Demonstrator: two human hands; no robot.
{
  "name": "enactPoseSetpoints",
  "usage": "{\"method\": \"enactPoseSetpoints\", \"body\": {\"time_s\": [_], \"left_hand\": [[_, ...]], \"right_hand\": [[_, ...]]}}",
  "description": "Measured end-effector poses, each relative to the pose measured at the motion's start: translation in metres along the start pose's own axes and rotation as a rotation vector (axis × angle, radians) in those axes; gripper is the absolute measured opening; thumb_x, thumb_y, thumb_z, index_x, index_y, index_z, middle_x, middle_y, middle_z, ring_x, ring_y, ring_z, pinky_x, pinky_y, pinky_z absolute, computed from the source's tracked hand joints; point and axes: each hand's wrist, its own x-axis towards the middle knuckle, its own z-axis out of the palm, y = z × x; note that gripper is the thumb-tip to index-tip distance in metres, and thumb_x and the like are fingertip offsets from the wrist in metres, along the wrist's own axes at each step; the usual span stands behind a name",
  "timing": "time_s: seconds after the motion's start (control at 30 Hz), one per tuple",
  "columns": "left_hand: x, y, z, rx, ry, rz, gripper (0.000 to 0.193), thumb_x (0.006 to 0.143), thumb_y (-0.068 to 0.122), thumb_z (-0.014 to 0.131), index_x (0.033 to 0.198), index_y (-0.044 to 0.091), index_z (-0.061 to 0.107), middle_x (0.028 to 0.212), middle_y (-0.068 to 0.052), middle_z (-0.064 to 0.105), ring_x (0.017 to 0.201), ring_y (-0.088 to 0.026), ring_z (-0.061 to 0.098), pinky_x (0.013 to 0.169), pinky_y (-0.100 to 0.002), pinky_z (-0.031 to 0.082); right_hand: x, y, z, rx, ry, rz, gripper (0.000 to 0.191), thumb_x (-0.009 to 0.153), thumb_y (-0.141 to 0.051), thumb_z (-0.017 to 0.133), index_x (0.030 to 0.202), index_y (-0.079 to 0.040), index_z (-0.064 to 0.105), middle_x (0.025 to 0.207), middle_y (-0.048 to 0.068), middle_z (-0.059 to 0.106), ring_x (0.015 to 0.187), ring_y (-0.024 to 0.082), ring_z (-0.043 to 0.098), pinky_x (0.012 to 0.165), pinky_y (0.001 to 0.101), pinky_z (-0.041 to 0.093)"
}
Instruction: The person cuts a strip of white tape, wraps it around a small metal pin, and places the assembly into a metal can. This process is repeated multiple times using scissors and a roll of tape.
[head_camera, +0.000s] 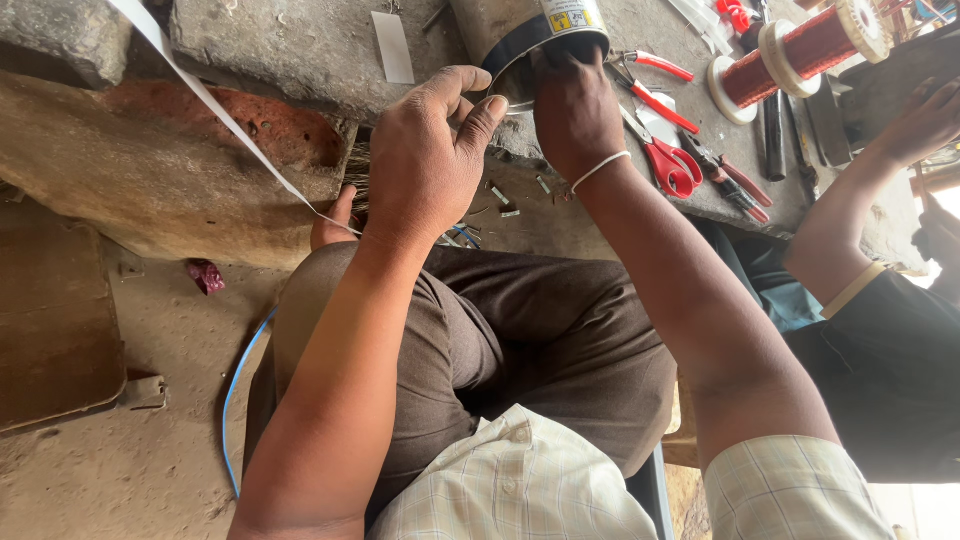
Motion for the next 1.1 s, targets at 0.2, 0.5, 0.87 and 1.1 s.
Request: {"method": "enactPoseSetpoints", "body": {"time_s": [0.2,0.5,0.87,1.1], "left_hand": [[-0.001,0.004,0.0,0.032,0.0,0.001,0.026,0.1,0.028,0.073,0.112,0.005,0.073,0.073,-0.005,0.071,0.068,-0.02,0.07,0.065,-0.037,0.054],[-0.001,0.011,0.005,0.039,-0.053,-0.021,0.023,0.097,0.022,0.075,0.11,0.004,0.073,0.081,-0.007,0.074,0.068,-0.022,0.071,0.065,-0.037,0.054],[-0.006,0.011,0.009,0.031,0.015,0.007,0.016,0.098,0.019,0.076,0.105,0.004,0.075,0.081,-0.005,0.073,0.066,-0.019,0.069,0.064,-0.035,0.054],[-0.007,0.012,0.014,0.043,-0.026,0.023,0.016,0.098,0.018,0.076,0.106,0.004,0.074,0.077,-0.003,0.071,0.064,-0.016,0.068,0.064,-0.033,0.054]], "right_hand": [[0.009,0.004,0.008,-0.019,-0.065,0.032,0.021,0.087,0.0,0.062,0.104,-0.004,0.075,0.109,0.015,0.072,0.102,0.035,0.066,0.092,0.0466,0.053],[0.012,0.005,0.018,0.043,0.081,0.14,0.018,0.094,-0.012,0.069,0.108,-0.002,0.073,0.111,0.022,0.067,0.102,0.042,0.06,0.086,0.0493,0.053],[-0.02,0.0,0.006,0.064,0.393,0.091,0.022,0.098,-0.017,0.075,0.112,-0.002,0.067,0.104,0.019,0.066,0.1,0.041,0.065,0.093,0.0477,0.056],[-0.023,0.002,0.013,0.152,0.3,0.176,0.013,0.096,-0.015,0.074,0.1,-0.004,0.069,0.095,0.014,0.065,0.087,0.035,0.067,0.072,0.0439,0.055]]}}
